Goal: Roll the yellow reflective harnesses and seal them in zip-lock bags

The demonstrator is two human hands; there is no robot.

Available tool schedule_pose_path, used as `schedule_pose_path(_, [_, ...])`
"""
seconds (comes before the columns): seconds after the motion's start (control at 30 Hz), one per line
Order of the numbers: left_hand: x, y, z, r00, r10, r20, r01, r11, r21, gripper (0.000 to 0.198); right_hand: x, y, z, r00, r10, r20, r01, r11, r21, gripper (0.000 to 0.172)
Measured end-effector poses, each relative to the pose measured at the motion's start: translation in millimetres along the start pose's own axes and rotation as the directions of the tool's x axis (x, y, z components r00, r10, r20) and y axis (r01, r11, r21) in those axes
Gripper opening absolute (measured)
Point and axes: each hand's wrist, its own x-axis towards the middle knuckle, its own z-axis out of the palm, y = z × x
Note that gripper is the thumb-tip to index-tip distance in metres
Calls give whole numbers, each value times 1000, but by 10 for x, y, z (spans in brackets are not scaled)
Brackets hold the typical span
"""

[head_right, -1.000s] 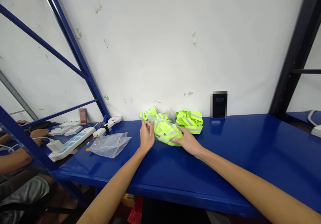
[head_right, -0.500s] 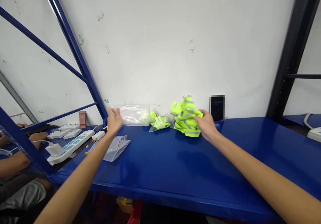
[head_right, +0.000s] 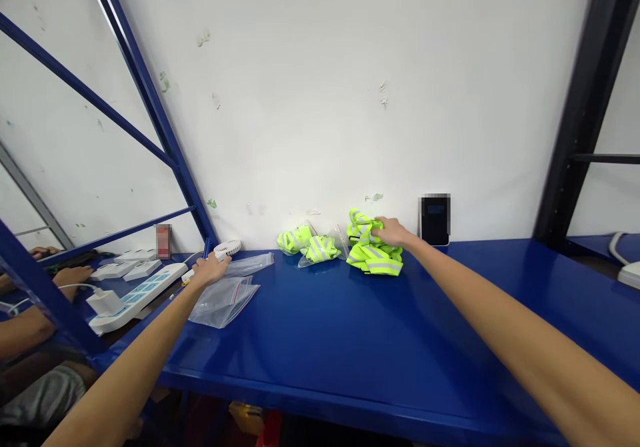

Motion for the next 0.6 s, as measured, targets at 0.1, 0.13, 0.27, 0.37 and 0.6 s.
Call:
schedule_pose_path(0.1, [-93,-37,-81,998,64,20,-64,998,8,68,6,-83,-277,998,-23,56,23,1000,0,84])
schedule_pose_path(0.13, [-141,-52,-97,989,141,39,-142,990,11,66,-22,-137,-367,996,-66,55,66,998,-7,84])
schedule_pose_path(0.27, [-380,-104,31,900,412,144,-423,905,53,62,-319,-537,-506,941,-291,-173,272,954,-124,68])
schedule_pose_path(0.37, [-501,-123,298,850,471,234,-493,869,42,64,-630,-939,-278,843,-482,-239,474,876,-92,44])
schedule_pose_path(0.6, [-382,-174,687,854,428,297,-359,897,-259,59,-776,-1213,761,958,-127,258,102,989,107,55])
